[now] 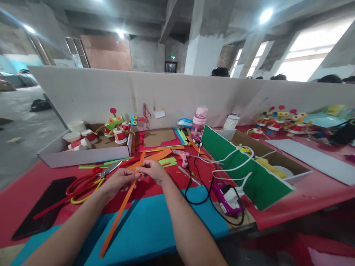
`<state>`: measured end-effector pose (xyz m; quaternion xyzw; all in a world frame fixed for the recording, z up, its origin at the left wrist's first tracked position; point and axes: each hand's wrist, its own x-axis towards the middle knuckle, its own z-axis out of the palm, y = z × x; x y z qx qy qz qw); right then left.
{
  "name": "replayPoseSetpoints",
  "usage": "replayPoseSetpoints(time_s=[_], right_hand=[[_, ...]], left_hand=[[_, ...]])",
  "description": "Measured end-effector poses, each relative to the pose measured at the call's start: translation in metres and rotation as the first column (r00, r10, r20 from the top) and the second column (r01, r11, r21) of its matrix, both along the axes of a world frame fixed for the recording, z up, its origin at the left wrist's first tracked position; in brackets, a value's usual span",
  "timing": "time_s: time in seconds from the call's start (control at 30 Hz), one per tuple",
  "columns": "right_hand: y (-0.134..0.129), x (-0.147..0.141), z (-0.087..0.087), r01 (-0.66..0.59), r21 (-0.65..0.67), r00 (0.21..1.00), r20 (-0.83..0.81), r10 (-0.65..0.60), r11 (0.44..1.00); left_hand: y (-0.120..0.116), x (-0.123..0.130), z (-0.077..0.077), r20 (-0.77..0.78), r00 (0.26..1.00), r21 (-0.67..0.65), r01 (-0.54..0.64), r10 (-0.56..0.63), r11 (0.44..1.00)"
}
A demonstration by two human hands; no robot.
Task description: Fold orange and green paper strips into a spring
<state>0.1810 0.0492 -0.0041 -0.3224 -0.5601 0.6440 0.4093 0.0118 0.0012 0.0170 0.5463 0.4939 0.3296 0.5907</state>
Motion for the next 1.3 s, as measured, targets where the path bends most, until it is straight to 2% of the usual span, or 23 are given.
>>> replayPoseSetpoints(time_s=[0.1,0.23,0.33,0.43,0.47,0.53,0.6,0.7,0.73,0.8,0.9,0.97,1.03,1.13,1.3], right_hand=[[-0.004,-0.005,-0.003,-0.019,0.017,0.999,0.051,0.019,1.0],[-0.001,-0.001,-0.001,0.037,0.03,0.996,0.082,-0.04,0.999],[0.008,0.01,0.001,0.142,0.034,0.988,0.056,-0.144,0.989],[0.019,0.026,0.0,0.333,0.015,0.943,0.004,-0.333,0.943],[0.023,0.032,-0.001,0.408,0.023,0.913,0.002,-0.408,0.913],[0.029,0.039,-0.005,0.476,0.134,0.868,0.087,-0.489,0.869],[0.031,0.039,-0.01,0.405,0.339,0.826,0.262,-0.498,0.849],[0.028,0.025,-0.018,0.102,0.566,0.735,0.512,-0.445,0.818],[0.025,0.018,-0.02,-0.006,0.598,0.703,0.572,-0.422,0.801],[0.02,0.006,-0.022,-0.139,0.637,0.636,0.644,-0.425,0.758],[0.012,-0.003,-0.02,-0.215,0.652,0.545,0.698,-0.465,0.728],[0.009,-0.004,-0.017,-0.232,0.641,0.499,0.724,-0.476,0.732],[0.007,-0.003,-0.015,-0.241,0.626,0.487,0.739,-0.465,0.742],[0.007,0.001,-0.014,-0.207,0.594,0.536,0.734,-0.418,0.777],[0.014,0.013,-0.013,0.136,0.521,0.676,0.573,-0.464,0.843]], left_hand=[[-0.001,0.001,0.0,-0.035,0.999,-0.005,0.01,-0.011,1.0],[0.0,0.0,-0.004,-0.038,0.998,0.016,0.046,-0.045,0.999],[-0.001,-0.001,-0.004,-0.026,0.99,0.001,0.138,-0.138,0.99],[-0.001,-0.005,-0.001,-0.02,0.977,-0.017,0.212,-0.213,0.977],[0.0,-0.007,0.001,-0.007,0.982,-0.004,0.188,-0.188,0.982],[0.005,-0.013,0.003,0.063,0.997,0.056,0.037,-0.041,0.998],[0.011,-0.022,0.003,0.177,0.97,0.105,-0.188,0.168,0.976],[0.02,-0.034,0.002,0.318,0.874,0.075,-0.41,0.368,0.909],[0.022,-0.037,0.001,0.345,0.846,0.056,-0.45,0.406,0.891],[0.023,-0.04,0.0,0.369,0.817,0.034,-0.489,0.443,0.872],[0.023,-0.04,-0.001,0.36,0.826,0.041,-0.48,0.435,0.877],[0.022,-0.039,-0.001,0.343,0.844,0.048,-0.455,0.413,0.889],[0.022,-0.039,0.001,0.316,0.861,0.055,-0.435,0.398,0.899],[0.019,-0.044,0.006,0.317,0.886,0.08,-0.379,0.337,0.922],[0.012,-0.048,0.015,0.451,0.881,0.122,-0.218,0.142,0.968]])
